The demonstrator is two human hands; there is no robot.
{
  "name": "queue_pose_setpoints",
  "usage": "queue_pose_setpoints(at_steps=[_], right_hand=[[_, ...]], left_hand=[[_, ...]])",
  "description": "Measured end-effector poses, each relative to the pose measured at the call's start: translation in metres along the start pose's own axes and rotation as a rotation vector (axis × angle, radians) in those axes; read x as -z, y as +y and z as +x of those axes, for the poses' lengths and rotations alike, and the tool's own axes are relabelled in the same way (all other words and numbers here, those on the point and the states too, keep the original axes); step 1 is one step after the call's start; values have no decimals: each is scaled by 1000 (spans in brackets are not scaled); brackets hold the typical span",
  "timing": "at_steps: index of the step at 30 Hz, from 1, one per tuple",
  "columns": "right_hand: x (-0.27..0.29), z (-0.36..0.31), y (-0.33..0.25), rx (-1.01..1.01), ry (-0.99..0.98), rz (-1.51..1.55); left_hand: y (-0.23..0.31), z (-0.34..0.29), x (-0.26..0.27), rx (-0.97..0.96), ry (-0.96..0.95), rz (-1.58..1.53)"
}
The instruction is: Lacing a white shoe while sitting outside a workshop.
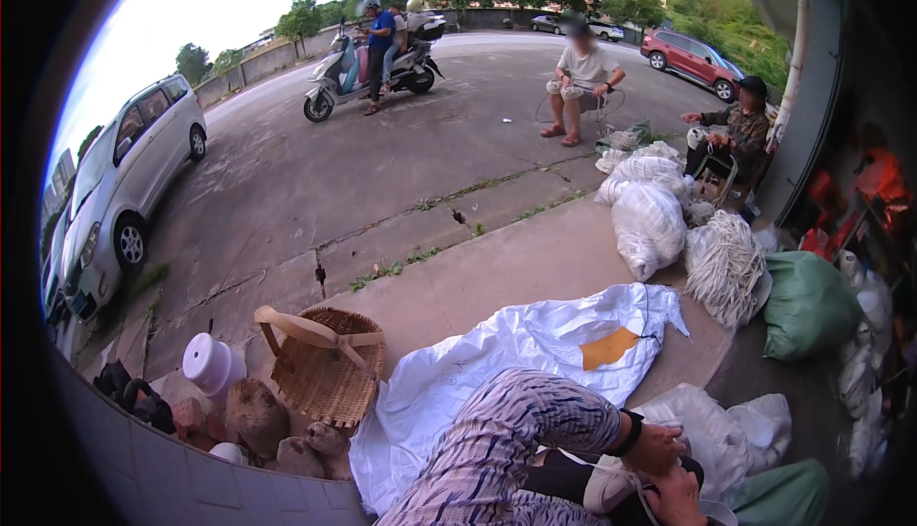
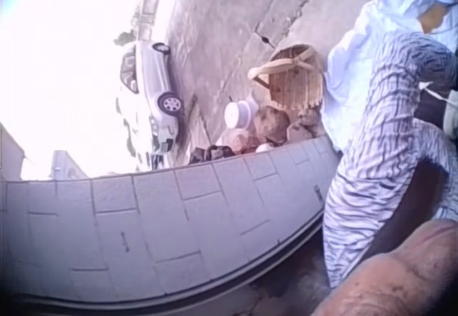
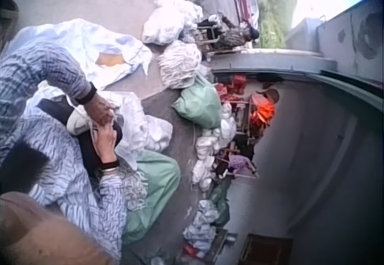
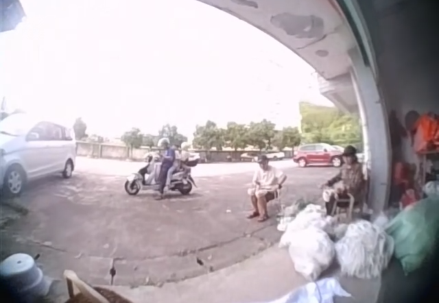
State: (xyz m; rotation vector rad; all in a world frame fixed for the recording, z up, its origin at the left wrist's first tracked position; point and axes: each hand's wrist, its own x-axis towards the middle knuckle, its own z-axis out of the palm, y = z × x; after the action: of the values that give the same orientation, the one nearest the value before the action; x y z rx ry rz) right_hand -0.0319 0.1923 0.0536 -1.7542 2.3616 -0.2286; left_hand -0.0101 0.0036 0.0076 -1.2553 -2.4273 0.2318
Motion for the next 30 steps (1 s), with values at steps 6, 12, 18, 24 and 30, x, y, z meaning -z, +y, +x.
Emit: queue_pose_setpoints(at_steps=[6,12,18,24,30], right_hand=[[2,2,8,78,-3,104],[-3,-2,12,84,68,108],[-9,-8,17,149,131,127],[-18,-11,19,136,219,143],[-25,-23,20,125,268,59]], left_hand=[[0,6,-1,106,-316,-218],[18,15,-6,330,-240,-402],[-13,24,-13,724,195,-1151],[10,24,-32,1052,325,-1382],[13,30,-15,814,-277,-1145]])
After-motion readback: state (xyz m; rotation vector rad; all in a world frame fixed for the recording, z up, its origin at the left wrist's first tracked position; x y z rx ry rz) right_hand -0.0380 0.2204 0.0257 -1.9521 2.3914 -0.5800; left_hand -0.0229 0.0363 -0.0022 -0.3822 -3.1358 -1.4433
